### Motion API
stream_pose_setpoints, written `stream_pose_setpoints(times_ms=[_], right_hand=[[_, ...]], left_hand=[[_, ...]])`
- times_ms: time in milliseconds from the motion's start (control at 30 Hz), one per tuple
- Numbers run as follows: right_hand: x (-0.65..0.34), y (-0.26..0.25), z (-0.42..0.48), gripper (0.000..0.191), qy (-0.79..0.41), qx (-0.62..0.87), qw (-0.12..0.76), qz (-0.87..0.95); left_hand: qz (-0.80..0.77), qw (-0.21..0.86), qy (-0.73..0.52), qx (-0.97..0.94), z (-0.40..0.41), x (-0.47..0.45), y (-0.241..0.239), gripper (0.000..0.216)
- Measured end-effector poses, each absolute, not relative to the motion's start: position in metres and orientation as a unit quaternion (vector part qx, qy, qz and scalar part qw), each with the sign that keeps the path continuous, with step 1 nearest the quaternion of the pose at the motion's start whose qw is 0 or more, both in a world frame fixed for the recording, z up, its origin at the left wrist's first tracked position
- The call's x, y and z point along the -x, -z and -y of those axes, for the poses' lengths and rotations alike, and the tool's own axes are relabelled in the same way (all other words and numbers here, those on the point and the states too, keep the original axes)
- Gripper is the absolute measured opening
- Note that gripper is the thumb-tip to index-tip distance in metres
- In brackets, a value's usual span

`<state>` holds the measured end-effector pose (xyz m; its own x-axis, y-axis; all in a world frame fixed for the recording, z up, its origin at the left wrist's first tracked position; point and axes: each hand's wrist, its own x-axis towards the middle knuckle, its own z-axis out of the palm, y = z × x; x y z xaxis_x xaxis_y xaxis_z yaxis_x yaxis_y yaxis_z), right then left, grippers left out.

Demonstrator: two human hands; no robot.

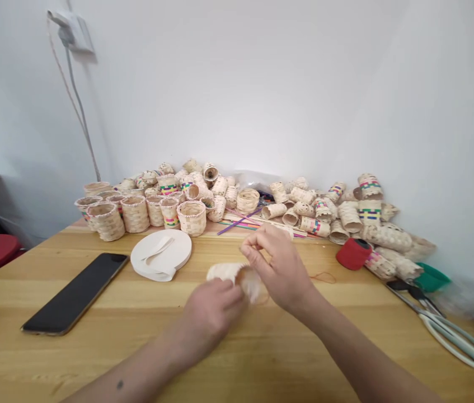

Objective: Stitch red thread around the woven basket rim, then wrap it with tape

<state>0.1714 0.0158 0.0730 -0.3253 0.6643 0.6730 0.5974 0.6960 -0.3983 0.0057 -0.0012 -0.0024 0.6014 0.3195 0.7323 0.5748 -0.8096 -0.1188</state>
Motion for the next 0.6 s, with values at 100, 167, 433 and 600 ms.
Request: stream_pose_setpoints(times_ms=[100,167,433,600], right_hand=[[-0.187,-0.078,-0.017,0.02,-0.043,0.405,0.416,0.813],[-0.196,-0.072,-0.016,0.018,-0.066,0.434,0.378,0.815],[-0.186,-0.05,-0.006,0.012,-0.137,0.469,0.279,0.827],[-0.172,-0.044,-0.002,0.013,-0.094,0.489,0.277,0.822]], left_hand=[[0.279,0.156,0.388,0.864,-0.002,0.002,-0.003,0.017],[0.27,0.148,0.408,0.86,-0.003,0.006,-0.007,0.014],[0.261,0.156,0.391,0.869,-0.001,0.005,-0.004,0.013],[0.27,0.176,0.363,0.874,-0.004,0.006,-0.002,0.018]])
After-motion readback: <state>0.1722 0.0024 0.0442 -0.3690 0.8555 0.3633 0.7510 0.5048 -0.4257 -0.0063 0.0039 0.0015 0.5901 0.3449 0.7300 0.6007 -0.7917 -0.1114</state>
